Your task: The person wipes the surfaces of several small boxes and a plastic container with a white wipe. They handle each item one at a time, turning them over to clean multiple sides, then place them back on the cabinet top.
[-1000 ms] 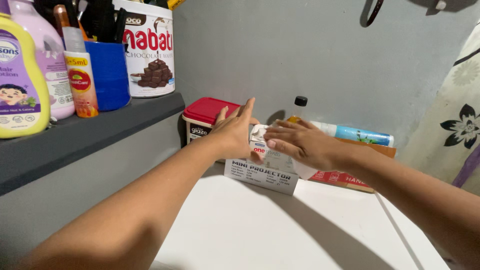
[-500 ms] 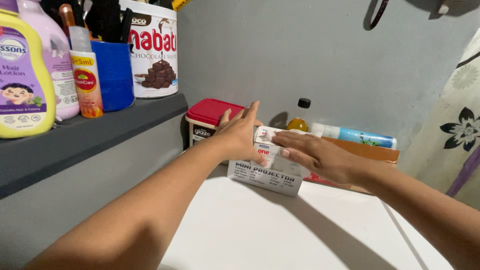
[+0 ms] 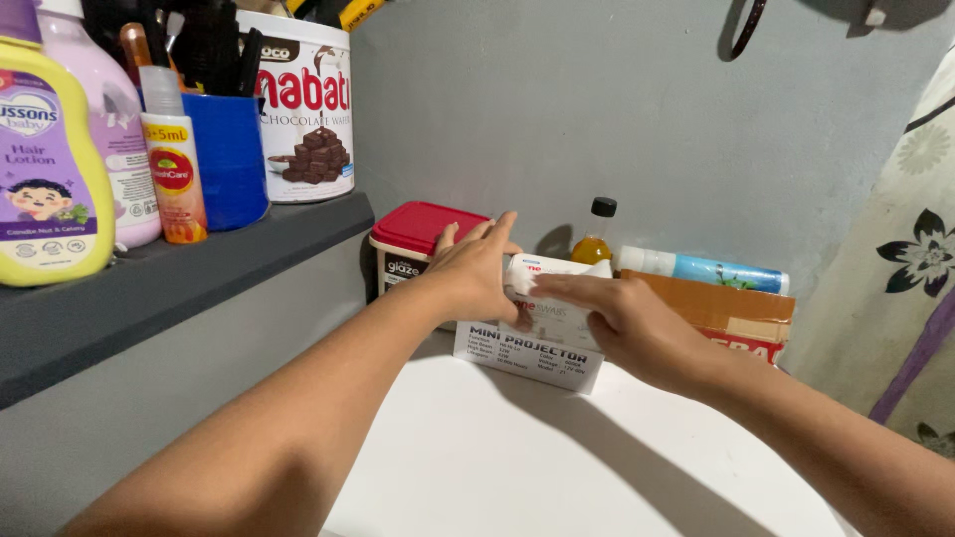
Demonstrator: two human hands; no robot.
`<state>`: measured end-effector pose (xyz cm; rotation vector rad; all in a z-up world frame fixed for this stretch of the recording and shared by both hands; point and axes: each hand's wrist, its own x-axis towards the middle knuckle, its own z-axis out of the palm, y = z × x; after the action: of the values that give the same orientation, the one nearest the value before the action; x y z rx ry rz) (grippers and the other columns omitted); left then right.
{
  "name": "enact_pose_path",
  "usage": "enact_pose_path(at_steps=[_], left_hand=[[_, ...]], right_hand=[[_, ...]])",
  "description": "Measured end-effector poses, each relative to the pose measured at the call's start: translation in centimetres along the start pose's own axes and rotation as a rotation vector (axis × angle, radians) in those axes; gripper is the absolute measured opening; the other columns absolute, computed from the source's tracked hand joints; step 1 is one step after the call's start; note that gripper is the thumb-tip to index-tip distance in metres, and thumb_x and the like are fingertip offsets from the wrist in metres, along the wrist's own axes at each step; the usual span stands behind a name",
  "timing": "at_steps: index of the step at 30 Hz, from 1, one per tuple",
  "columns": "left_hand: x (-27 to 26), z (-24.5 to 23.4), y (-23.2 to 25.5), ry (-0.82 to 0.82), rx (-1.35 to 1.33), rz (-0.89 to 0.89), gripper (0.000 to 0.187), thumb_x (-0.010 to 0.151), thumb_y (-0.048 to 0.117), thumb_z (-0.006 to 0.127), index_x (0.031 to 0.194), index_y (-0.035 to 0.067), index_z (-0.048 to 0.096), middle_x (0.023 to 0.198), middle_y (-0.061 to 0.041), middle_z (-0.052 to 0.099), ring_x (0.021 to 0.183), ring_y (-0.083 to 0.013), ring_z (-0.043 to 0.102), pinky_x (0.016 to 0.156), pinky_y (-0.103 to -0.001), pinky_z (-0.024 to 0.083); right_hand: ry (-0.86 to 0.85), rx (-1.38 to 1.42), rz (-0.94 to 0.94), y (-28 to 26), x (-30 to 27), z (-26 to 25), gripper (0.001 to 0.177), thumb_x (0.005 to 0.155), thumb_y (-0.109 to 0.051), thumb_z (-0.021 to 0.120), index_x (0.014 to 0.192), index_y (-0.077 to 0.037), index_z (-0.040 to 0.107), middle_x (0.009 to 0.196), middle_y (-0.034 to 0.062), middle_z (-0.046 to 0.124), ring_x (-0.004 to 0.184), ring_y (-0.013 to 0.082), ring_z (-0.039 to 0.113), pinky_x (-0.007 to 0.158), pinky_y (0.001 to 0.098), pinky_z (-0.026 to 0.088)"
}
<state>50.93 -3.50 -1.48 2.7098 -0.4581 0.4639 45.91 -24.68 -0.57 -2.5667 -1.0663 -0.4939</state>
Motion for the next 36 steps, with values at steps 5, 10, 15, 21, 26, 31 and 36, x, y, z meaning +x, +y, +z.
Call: enact_pose_path(at_steps=[5, 10, 15, 21, 26, 31, 36], left_hand=[[0.1, -0.2, 0.2, -0.019, -0.001, -0.001, 0.151, 0.047, 0.048, 0.098, 0.16, 0.009, 0.005, 0.155, 0.001, 0.047, 0.155, -0.0199, 0.017, 0.127, -0.051, 0.0], [0.0, -0.2, 0.4, -0.033, 0.003, -0.037, 0.151, 0.046, 0.043, 0.098, 0.16, 0.011, 0.005, 0.155, 0.003, 0.047, 0.154, -0.0179, 0.02, 0.127, -0.05, 0.002], [0.3, 0.3, -0.6, 0.043, -0.007, 0.056, 0.146, 0.049, 0.037, 0.095, 0.163, 0.01, 0.007, 0.154, 0.004, 0.051, 0.153, -0.0203, 0.024, 0.126, -0.052, 0.005], [0.1, 0.3, -0.3, 0.019, -0.003, 0.021, 0.15, 0.047, 0.051, 0.098, 0.159, 0.008, 0.009, 0.156, 0.0, 0.045, 0.155, -0.019, 0.018, 0.127, -0.05, 0.003], [0.0, 0.2, -0.2, 0.028, 0.01, 0.053, 0.146, 0.047, 0.051, 0.097, 0.159, 0.01, 0.013, 0.154, 0.0, 0.048, 0.155, -0.0209, 0.018, 0.126, -0.051, 0.003], [-0.2, 0.3, -0.2, 0.029, 0.005, 0.055, 0.144, 0.048, 0.051, 0.097, 0.159, 0.01, 0.015, 0.154, 0.0, 0.048, 0.155, -0.021, 0.019, 0.126, -0.052, 0.003], [0.0, 0.3, -0.2, 0.031, 0.018, 0.035, 0.145, 0.048, 0.049, 0.098, 0.159, 0.009, 0.014, 0.155, -0.004, 0.046, 0.155, -0.0224, 0.02, 0.126, -0.052, 0.004]], right_hand=[[0.256, -0.057, -0.089, 2.9, -1.6, -0.4, 0.022, 0.085, 0.005, 0.066, 0.099, -0.005, 0.08, 0.116, 0.0066, 0.076, 0.088, 0.0229, 0.077, 0.062, 0.031, 0.059], [0.351, -0.12, -0.307, 1.9, 1.4, 1.6, 0.026, 0.081, 0.0, 0.073, 0.106, -0.005, 0.077, 0.103, 0.0085, 0.075, 0.089, 0.0243, 0.073, 0.075, 0.0343, 0.061], [0.344, -0.136, -0.306, -0.3, 3.2, 2.9, 0.021, 0.083, -0.005, 0.073, 0.103, -0.008, 0.08, 0.101, 0.0089, 0.076, 0.089, 0.0262, 0.071, 0.077, 0.0371, 0.059], [0.331, -0.122, -0.078, 2.8, -0.6, 1.1, 0.025, 0.088, -0.011, 0.071, 0.112, -0.009, 0.078, 0.109, 0.0105, 0.076, 0.084, 0.0251, 0.075, 0.073, 0.0355, 0.062], [0.267, -0.164, 0.14, 7.2, -1.3, -0.7, 0.026, 0.091, -0.015, 0.069, 0.114, -0.005, 0.077, 0.117, 0.0132, 0.074, 0.087, 0.0265, 0.077, 0.079, 0.0362, 0.063], [0.257, -0.173, 0.018, 6.6, 1.7, -0.2, 0.023, 0.094, -0.017, 0.064, 0.11, -0.01, 0.079, 0.122, 0.0083, 0.075, 0.085, 0.026, 0.078, 0.077, 0.0344, 0.064], [0.014, 0.027, 0.233, 2.0, 2.9, -0.3, 0.029, 0.096, -0.021, 0.059, 0.12, -0.019, 0.076, 0.116, 0.0043, 0.08, 0.092, 0.0261, 0.079, 0.083, 0.0363, 0.063]])
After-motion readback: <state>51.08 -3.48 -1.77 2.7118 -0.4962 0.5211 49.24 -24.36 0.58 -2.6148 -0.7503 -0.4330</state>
